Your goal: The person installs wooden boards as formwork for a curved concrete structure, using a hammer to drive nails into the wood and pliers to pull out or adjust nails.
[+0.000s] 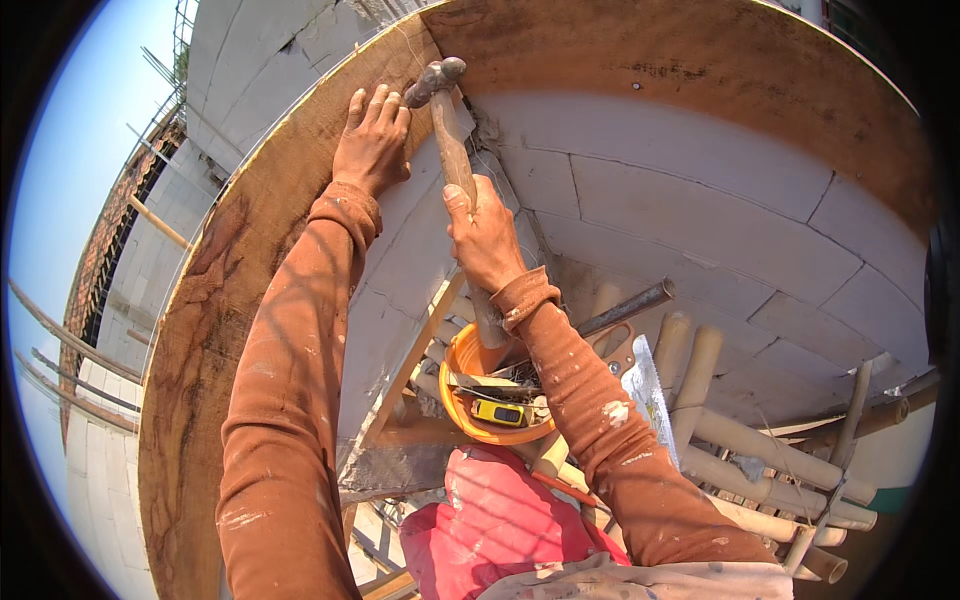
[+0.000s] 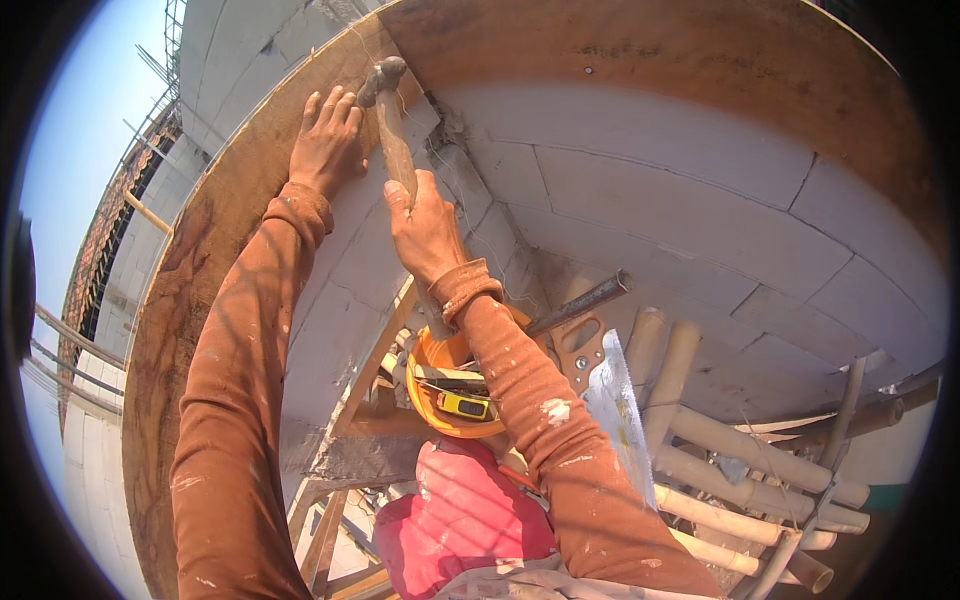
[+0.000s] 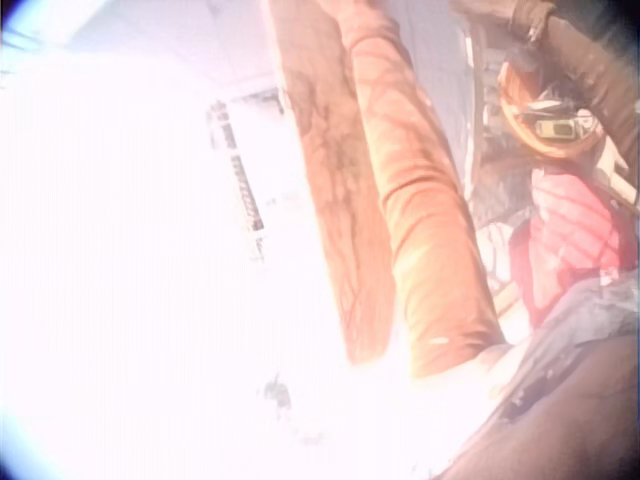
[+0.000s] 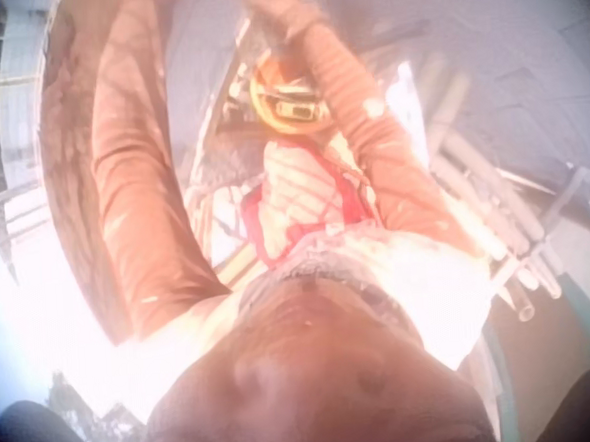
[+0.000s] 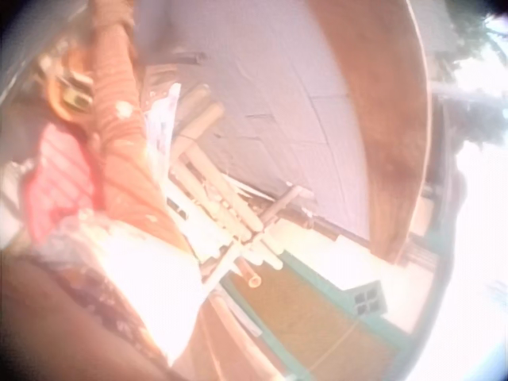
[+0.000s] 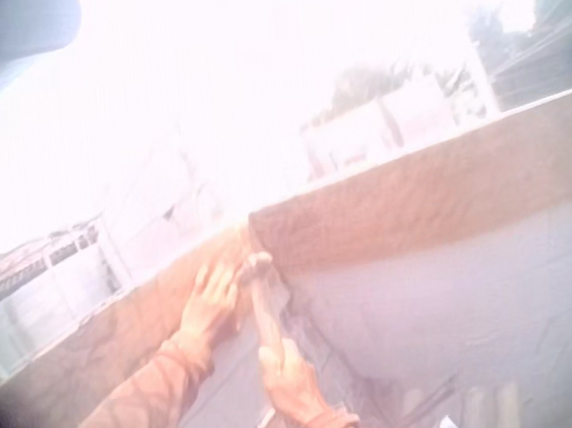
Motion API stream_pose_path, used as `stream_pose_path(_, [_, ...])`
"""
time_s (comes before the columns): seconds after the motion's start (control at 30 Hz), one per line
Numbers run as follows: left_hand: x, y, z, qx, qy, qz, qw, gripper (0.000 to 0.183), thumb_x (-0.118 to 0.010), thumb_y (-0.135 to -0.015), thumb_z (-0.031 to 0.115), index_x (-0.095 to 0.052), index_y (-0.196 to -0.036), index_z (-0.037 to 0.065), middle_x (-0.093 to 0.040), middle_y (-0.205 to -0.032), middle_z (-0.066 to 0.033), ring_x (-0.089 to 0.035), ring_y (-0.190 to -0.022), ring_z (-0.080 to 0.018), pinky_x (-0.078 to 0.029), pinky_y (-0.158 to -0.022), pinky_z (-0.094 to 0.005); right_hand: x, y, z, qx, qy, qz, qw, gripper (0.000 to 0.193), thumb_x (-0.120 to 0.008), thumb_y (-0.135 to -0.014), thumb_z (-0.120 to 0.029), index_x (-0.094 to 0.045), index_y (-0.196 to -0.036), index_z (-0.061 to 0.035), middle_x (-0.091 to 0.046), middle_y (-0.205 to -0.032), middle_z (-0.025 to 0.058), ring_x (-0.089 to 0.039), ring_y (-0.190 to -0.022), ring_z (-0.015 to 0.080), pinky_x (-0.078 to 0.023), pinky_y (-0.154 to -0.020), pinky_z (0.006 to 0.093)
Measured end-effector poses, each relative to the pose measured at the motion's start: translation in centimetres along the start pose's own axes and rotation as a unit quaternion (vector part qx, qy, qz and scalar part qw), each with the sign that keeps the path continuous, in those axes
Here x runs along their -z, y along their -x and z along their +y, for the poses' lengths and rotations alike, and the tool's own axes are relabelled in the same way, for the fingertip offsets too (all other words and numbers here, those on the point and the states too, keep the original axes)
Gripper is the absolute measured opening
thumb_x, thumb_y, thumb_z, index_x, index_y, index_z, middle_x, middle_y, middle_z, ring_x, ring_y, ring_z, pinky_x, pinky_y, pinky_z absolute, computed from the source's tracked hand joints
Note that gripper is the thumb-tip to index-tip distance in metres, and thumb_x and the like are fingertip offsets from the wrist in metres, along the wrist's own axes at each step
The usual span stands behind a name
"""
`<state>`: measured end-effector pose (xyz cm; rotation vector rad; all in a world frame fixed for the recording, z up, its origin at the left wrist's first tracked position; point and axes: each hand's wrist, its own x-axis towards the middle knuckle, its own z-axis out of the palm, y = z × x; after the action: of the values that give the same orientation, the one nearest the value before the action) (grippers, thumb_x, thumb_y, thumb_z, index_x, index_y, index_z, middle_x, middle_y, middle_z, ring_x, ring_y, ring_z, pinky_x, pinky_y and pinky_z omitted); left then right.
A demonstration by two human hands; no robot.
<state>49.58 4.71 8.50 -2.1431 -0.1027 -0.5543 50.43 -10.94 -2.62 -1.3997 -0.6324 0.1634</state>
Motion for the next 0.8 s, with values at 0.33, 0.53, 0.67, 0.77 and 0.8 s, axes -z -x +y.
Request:
stream_pose_path(0.33, [0.0,-0.2,0.1,0.0,-0.002,0.0,1.0,0.067,-0.08,-0.056,0.03,-0.054,-0.114,0.008,-0.05,-0.127,-0.0093,-0.038,-0.13,-0.0236,-0.019,-0.112,-0.0442,-0.6,-0.1,0.2,-0.004,0.029,-0.006,1.0,0.04,-0.047,-0.093,-0.035,-0.041,-0.116,-0.0021,-0.063,-0.079,0.0239,-0.063,-0.075,0.043,-0.049,-0.068,0.0471])
stream_pose_path(0.53, [0.0,-0.5,0.3,-0.002,-0.009,-0.007,1.0,0.067,-0.08,-0.056,0.031,-0.054,-0.113,0.008,-0.05,-0.129,-0.0091,-0.037,-0.13,-0.0231,-0.019,-0.112,-0.0441,0.1,1.5,-2.1,0.042,-0.129,0.077,0.988,0.039,-0.047,-0.094,-0.035,-0.04,-0.116,-0.0035,-0.063,-0.078,0.0231,-0.063,-0.072,0.0423,-0.05,-0.067,0.0472])
stream_pose_path(0.67, [0.1,-0.7,0.3,-0.002,0.012,0.002,1.0,0.068,-0.082,-0.055,0.03,-0.053,-0.113,0.009,-0.049,-0.129,-0.0092,-0.037,-0.131,-0.0232,-0.019,-0.113,-0.044,-1.7,0.3,0.0,0.007,-0.016,0.059,0.998,0.04,-0.045,-0.094,-0.036,-0.04,-0.116,-0.0036,-0.063,-0.08,0.0224,-0.063,-0.071,0.0399,-0.05,-0.067,0.0457])
stream_pose_path(0.77, [-0.1,-0.2,0.0,0.007,0.015,-0.016,1.0,0.07,-0.083,-0.055,0.028,-0.052,-0.115,0.009,-0.049,-0.129,-0.0092,-0.036,-0.131,-0.0232,-0.018,-0.113,-0.0441,0.0,-0.3,0.2,-0.041,-0.048,-0.055,0.997,0.039,-0.045,-0.094,-0.036,-0.042,-0.116,-0.0035,-0.063,-0.08,0.0226,-0.063,-0.075,0.04,-0.049,-0.07,0.0458])
stream_pose_path(0.8, [-0.1,0.0,-0.1,0.008,0.014,-0.013,1.0,0.069,-0.082,-0.055,0.029,-0.053,-0.115,0.009,-0.049,-0.129,-0.0092,-0.037,-0.131,-0.0233,-0.018,-0.113,-0.0441,0.5,0.2,-0.7,-0.051,-0.061,-0.055,0.995,0.04,-0.045,-0.094,-0.036,-0.043,-0.116,-0.0033,-0.063,-0.081,0.0226,-0.063,-0.079,0.0399,-0.049,-0.071,0.0459])
